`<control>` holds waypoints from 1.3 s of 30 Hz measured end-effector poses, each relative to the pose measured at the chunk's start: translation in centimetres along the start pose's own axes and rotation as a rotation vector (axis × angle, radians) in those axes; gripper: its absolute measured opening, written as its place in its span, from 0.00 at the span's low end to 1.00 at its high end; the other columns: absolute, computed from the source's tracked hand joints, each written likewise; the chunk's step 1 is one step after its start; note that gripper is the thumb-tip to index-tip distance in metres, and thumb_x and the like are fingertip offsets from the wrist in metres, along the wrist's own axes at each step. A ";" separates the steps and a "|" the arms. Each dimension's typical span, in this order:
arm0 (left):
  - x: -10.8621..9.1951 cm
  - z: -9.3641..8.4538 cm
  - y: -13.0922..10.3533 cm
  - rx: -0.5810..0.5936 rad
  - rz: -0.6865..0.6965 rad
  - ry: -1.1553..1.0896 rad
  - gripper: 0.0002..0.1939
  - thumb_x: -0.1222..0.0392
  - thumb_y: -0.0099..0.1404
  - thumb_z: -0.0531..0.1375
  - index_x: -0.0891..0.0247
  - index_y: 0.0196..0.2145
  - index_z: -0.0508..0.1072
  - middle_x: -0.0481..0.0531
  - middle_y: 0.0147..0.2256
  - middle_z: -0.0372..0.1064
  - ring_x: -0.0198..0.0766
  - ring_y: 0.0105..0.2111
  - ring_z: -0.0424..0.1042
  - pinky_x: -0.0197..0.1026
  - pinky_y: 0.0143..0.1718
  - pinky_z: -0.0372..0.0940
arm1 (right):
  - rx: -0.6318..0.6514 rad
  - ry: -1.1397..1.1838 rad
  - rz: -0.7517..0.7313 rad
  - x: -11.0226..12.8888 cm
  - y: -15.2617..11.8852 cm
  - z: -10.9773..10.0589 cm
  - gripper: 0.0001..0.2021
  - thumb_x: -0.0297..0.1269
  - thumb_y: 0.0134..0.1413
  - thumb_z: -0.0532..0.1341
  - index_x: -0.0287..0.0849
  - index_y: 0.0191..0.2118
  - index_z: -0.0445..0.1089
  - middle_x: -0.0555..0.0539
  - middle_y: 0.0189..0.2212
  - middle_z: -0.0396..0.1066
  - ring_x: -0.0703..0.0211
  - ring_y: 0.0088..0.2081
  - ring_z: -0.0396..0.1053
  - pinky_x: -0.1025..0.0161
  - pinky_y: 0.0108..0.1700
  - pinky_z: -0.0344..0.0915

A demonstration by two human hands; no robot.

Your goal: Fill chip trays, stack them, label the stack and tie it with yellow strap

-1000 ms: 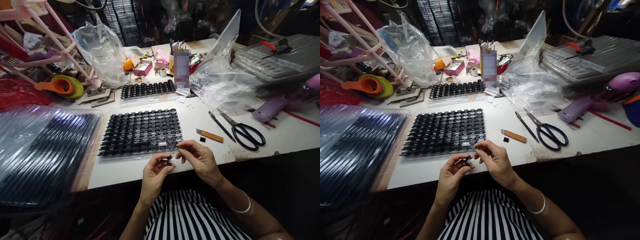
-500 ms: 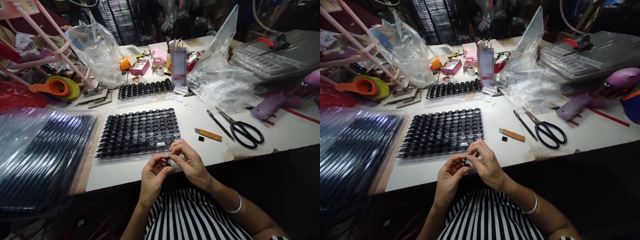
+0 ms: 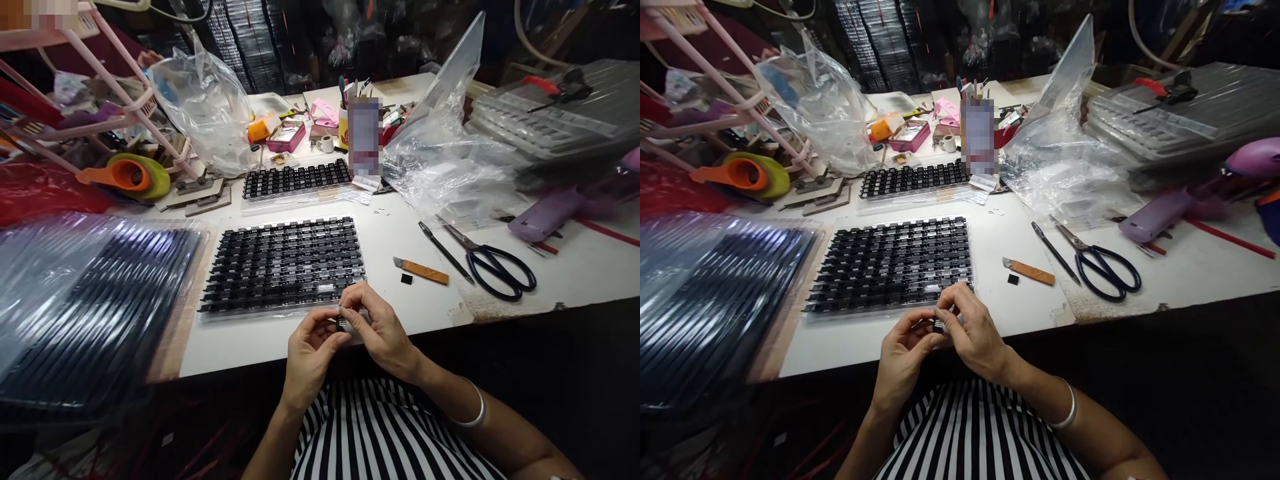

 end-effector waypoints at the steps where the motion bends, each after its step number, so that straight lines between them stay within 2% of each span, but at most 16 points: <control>1: 0.0 0.0 0.0 0.000 0.002 0.000 0.13 0.62 0.56 0.65 0.57 0.40 0.72 0.48 0.39 0.69 0.34 0.38 0.68 0.37 0.42 0.64 | 0.002 -0.001 0.002 0.0 0.0 0.0 0.04 0.30 0.60 0.52 0.42 0.34 0.62 0.48 0.33 0.62 0.60 0.36 0.62 0.60 0.38 0.61; 6: 0.1 0.0 0.1 -0.016 -0.005 -0.013 0.13 0.62 0.55 0.66 0.57 0.39 0.73 0.48 0.38 0.69 0.33 0.36 0.67 0.35 0.40 0.65 | -0.003 -0.058 -0.032 0.1 0.1 0.2 0.04 0.29 0.60 0.52 0.42 0.34 0.62 0.48 0.33 0.62 0.60 0.35 0.61 0.60 0.37 0.62; 10: 0.0 0.2 0.0 -0.009 -0.019 -0.041 0.12 0.62 0.55 0.65 0.59 0.39 0.73 0.48 0.37 0.69 0.33 0.35 0.68 0.35 0.38 0.66 | -0.018 -0.208 -0.230 1.5 -0.2 0.2 0.06 0.25 0.59 0.52 0.41 0.36 0.63 0.45 0.33 0.62 0.59 0.36 0.62 0.60 0.36 0.65; 14: -0.4 0.2 0.0 -0.010 -0.017 -0.048 0.11 0.62 0.56 0.65 0.60 0.38 0.73 0.48 0.34 0.69 0.32 0.32 0.67 0.33 0.35 0.66 | 0.048 -0.425 -0.452 2.9 -1.1 0.0 0.13 0.21 0.57 0.52 0.39 0.45 0.65 0.42 0.35 0.65 0.57 0.37 0.63 0.58 0.36 0.67; 17: -0.8 0.2 -0.1 -0.029 0.005 -0.035 0.10 0.62 0.56 0.65 0.60 0.38 0.73 0.46 0.31 0.68 0.29 0.29 0.65 0.31 0.32 0.65 | 0.093 -0.532 -0.527 3.2 -1.8 -0.5 0.20 0.18 0.55 0.51 0.35 0.52 0.63 0.38 0.39 0.66 0.55 0.40 0.64 0.56 0.37 0.67; 20: -0.9 0.5 -0.2 -0.032 0.032 0.006 0.09 0.62 0.57 0.64 0.61 0.37 0.73 0.47 0.32 0.68 0.30 0.29 0.65 0.32 0.31 0.65 | 0.149 -0.635 -0.550 2.8 -2.5 -0.3 0.20 0.18 0.55 0.51 0.32 0.54 0.62 0.35 0.41 0.67 0.51 0.43 0.65 0.53 0.38 0.67; 24: -0.9 0.6 -0.4 -0.071 0.051 0.053 0.09 0.61 0.58 0.63 0.61 0.38 0.72 0.47 0.31 0.68 0.30 0.28 0.64 0.34 0.31 0.65 | 0.211 -0.722 -0.513 2.3 -3.1 0.4 0.21 0.20 0.55 0.50 0.30 0.56 0.61 0.34 0.43 0.67 0.49 0.44 0.65 0.51 0.39 0.67; 27: -0.7 0.5 -0.5 -0.054 0.015 0.004 0.10 0.61 0.58 0.63 0.61 0.39 0.71 0.47 0.31 0.69 0.32 0.30 0.67 0.35 0.34 0.65 | 0.258 -0.710 -0.445 2.4 -3.0 -0.1 0.23 0.20 0.56 0.49 0.35 0.58 0.59 0.35 0.46 0.66 0.50 0.46 0.65 0.52 0.42 0.67; 29: -0.5 0.3 -0.5 -0.029 -0.028 -0.053 0.11 0.61 0.59 0.63 0.60 0.41 0.70 0.47 0.31 0.70 0.31 0.30 0.68 0.35 0.35 0.65 | 0.153 -0.662 -0.402 2.5 -2.6 -2.0 0.21 0.22 0.57 0.50 0.37 0.56 0.60 0.38 0.45 0.67 0.53 0.45 0.65 0.55 0.42 0.67; 31: -0.4 -0.1 -0.6 -0.026 -0.056 -0.093 0.12 0.61 0.59 0.63 0.59 0.42 0.70 0.47 0.34 0.71 0.30 0.29 0.68 0.34 0.35 0.64 | -0.068 -0.664 -0.328 2.0 -2.2 -5.1 0.13 0.25 0.59 0.51 0.38 0.49 0.65 0.41 0.38 0.69 0.55 0.41 0.67 0.58 0.41 0.66; 33: -0.5 -0.4 -0.7 -0.037 -0.067 -0.124 0.13 0.61 0.58 0.63 0.59 0.42 0.70 0.49 0.40 0.71 0.29 0.29 0.68 0.35 0.36 0.64 | -0.243 -0.773 -0.194 0.3 -1.9 -8.1 0.07 0.31 0.60 0.54 0.39 0.41 0.66 0.44 0.32 0.69 0.56 0.34 0.68 0.59 0.37 0.66; 36: -0.8 -0.5 -0.9 -0.038 -0.083 -0.196 0.12 0.60 0.58 0.64 0.61 0.41 0.70 0.51 0.43 0.70 0.29 0.29 0.68 0.35 0.34 0.63 | -0.272 -0.999 -0.024 -2.9 -1.6 -10.0 0.10 0.41 0.58 0.57 0.39 0.39 0.65 0.45 0.30 0.68 0.54 0.30 0.67 0.59 0.32 0.63; 39: -1.2 -0.5 -1.1 -0.047 -0.090 -0.248 0.07 0.58 0.62 0.60 0.63 0.36 0.70 0.52 0.40 0.71 0.28 0.25 0.66 0.34 0.28 0.61 | -0.207 -1.113 -0.033 -4.3 -1.2 -9.4 0.09 0.40 0.58 0.56 0.40 0.38 0.65 0.45 0.31 0.67 0.52 0.32 0.66 0.57 0.34 0.63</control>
Point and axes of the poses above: each hand's wrist, its own y-axis towards the middle knuckle, its own z-axis out of the palm, x = y × z, the point moved 7 cm from there along y, towards the middle knuckle
